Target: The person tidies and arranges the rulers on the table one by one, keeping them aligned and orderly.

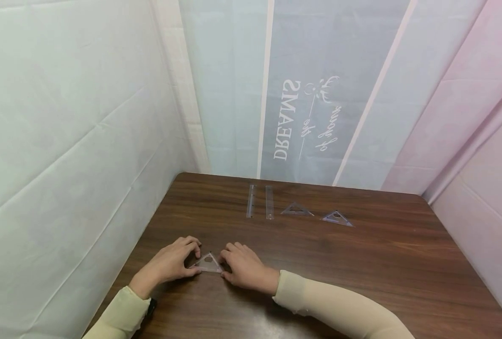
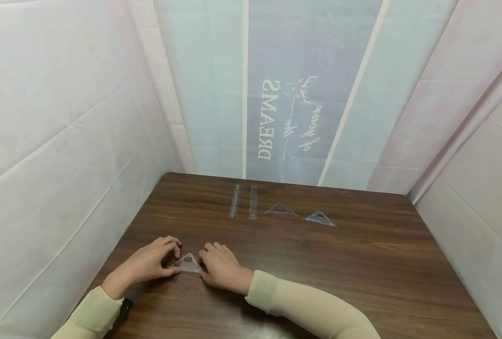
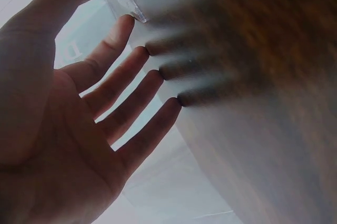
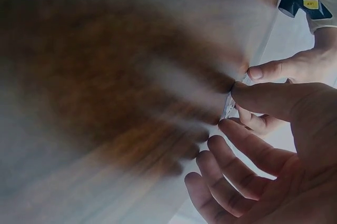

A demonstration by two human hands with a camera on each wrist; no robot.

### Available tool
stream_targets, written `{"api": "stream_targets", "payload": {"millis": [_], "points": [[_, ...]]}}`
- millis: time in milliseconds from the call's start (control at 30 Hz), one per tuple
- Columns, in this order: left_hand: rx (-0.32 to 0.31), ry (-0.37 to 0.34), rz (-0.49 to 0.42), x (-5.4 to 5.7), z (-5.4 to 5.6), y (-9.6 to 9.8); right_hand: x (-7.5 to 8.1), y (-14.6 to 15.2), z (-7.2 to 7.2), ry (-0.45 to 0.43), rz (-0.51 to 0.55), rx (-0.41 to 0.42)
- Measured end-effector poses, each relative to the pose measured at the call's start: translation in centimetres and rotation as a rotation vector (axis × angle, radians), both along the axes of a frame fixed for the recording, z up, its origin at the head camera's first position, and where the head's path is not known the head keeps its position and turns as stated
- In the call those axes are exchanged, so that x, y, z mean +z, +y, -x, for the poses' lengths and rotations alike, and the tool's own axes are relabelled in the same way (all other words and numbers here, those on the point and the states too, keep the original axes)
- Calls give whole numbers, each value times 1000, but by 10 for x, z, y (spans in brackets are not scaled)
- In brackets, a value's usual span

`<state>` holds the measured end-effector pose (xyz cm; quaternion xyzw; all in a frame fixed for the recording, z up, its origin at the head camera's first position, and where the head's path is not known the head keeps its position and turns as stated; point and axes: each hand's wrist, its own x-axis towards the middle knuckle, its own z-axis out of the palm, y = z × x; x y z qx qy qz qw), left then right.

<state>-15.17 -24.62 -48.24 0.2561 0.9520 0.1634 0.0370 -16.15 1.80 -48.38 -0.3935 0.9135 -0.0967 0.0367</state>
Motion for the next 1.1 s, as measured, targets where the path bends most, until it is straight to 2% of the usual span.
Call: {"api": "stream_targets", "payload": {"millis": [300,533,833,1100], "points": [[30,-9,22,8,2,5,5,4,1,-23,4,10],[80,-15,60,17,8,14,9,15,6,-91,93,39],[46,-81,-8,23,25,37,11,43,20,-107,142,-6],[11,-89,-26,31,46,69,11,78,39,-86,162,-79]]}}
